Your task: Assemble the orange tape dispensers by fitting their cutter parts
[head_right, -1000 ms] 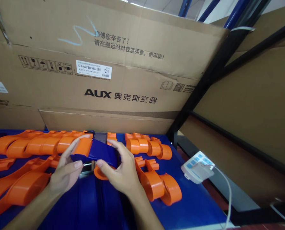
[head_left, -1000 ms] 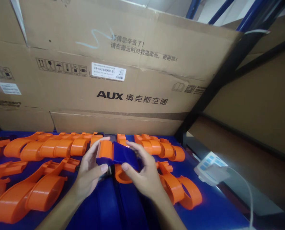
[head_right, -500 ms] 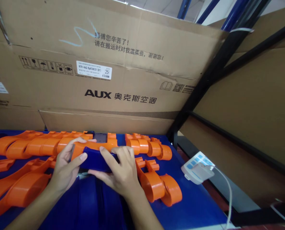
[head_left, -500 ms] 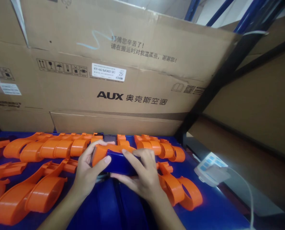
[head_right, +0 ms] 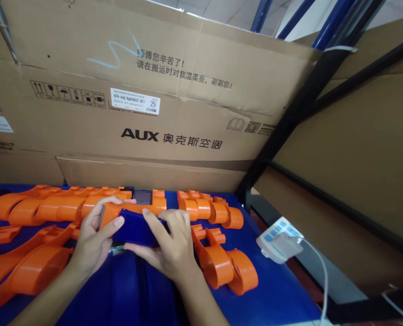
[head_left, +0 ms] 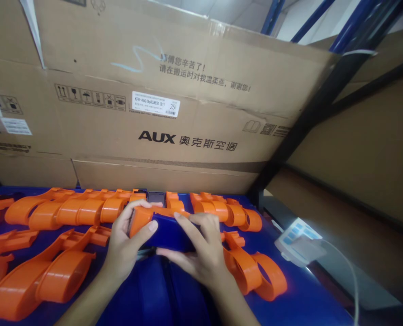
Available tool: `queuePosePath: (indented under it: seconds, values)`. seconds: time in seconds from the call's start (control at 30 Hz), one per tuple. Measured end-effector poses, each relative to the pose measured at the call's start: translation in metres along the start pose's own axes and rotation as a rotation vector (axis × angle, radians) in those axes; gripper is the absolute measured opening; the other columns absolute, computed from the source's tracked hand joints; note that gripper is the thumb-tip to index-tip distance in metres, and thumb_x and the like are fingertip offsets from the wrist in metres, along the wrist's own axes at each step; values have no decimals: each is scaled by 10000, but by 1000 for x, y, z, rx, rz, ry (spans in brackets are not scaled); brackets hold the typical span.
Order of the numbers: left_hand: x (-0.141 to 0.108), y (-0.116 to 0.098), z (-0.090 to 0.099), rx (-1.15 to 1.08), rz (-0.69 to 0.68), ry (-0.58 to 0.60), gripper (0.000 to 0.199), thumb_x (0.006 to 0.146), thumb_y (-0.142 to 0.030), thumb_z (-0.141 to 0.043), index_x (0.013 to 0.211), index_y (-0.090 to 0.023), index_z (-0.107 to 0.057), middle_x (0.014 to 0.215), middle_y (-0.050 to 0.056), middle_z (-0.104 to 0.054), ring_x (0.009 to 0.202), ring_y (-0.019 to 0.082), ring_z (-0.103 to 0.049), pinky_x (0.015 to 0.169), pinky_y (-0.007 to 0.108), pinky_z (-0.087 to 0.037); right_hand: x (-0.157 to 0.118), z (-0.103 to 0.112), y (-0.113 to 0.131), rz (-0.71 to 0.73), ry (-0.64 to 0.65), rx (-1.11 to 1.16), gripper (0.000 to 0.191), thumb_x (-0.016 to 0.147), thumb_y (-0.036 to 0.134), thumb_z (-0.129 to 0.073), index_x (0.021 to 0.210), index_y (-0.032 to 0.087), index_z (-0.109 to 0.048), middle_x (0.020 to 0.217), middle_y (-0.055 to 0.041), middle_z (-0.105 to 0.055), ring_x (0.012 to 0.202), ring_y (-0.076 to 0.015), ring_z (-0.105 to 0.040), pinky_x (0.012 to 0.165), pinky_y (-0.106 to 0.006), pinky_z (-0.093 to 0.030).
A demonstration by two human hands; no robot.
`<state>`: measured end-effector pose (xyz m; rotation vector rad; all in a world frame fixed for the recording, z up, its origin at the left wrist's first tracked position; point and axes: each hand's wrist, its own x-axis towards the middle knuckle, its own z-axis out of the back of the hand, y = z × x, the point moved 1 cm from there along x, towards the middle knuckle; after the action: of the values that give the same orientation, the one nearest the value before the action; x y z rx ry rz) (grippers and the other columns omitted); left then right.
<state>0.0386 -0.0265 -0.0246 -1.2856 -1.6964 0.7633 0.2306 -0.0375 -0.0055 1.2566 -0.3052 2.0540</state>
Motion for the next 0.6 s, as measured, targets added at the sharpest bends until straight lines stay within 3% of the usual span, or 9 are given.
queuePosePath:
  seconds: [0.1, 0.2, 0.3, 0.37, 0.43, 0.5, 0.6]
  values:
    - [-4, -1, -2, -131, 14, 70, 491, 834, -527, -739, 1253, -274, -694, 1387, 108, -669, 1344, 383, -553, 1113, 496, -450, 1, 1, -3, -171, 28, 173, 739, 839, 618, -757, 1462, 266, -572, 1092, -117, -704, 981, -305, -662, 866, -462, -534]
    - [-8, 2, 0, -167, 1, 157, 533, 834, -513, -741, 1312, -281, -692, 1447, 102, -632, 1400, 386, -501, 1142, 488, -432, 2, -1, -5, -342, 107, 397, 534, 1001, 613, -509, 1368, 257, -663, 1075, -105, -747, 951, -283, -683, 864, -447, -538]
    - [-10, 9, 6, -90, 13, 175, 453, 771, -393, -829, 1192, -238, -757, 1292, 116, -724, 1256, 381, -624, 1069, 471, -505, 2, -6, -1, -443, 241, 534, 584, 1077, 561, -316, 1105, 222, -790, 817, -67, -738, 745, -231, -671, 747, -390, -554]
    - [-8, 12, 8, -72, 23, 62, 368, 742, -358, -864, 1074, -224, -779, 1094, 94, -786, 1044, 329, -723, 950, 430, -576, 1, -10, 4, -477, 281, 562, 608, 1095, 524, -265, 1076, 214, -788, 792, -60, -728, 743, -227, -687, 752, -383, -570]
    - [-4, 11, 8, -115, 43, -110, 347, 713, -328, -894, 1019, -233, -760, 944, 42, -797, 859, 260, -752, 825, 372, -611, 1, -9, 9, -418, 234, 579, 543, 1087, 537, -299, 1311, 222, -682, 1083, -100, -754, 1016, -268, -716, 924, -430, -569]
    - [3, 7, 6, -175, 99, -244, 373, 704, -308, -908, 1024, -236, -728, 887, 4, -790, 753, 207, -746, 739, 319, -613, 1, -7, 12, -272, 160, 565, 666, 1015, 652, -426, 1516, 217, -481, 1408, -154, -621, 1305, -325, -596, 1090, -507, -491]
    - [15, 3, 3, -223, 202, -304, 393, 729, -362, -900, 1033, -197, -713, 906, 20, -786, 726, 191, -741, 699, 303, -617, 2, -3, 11, -85, 154, 452, 882, 847, 688, -696, 1544, 219, -431, 1514, -185, -514, 1383, -366, -525, 1138, -553, -454]
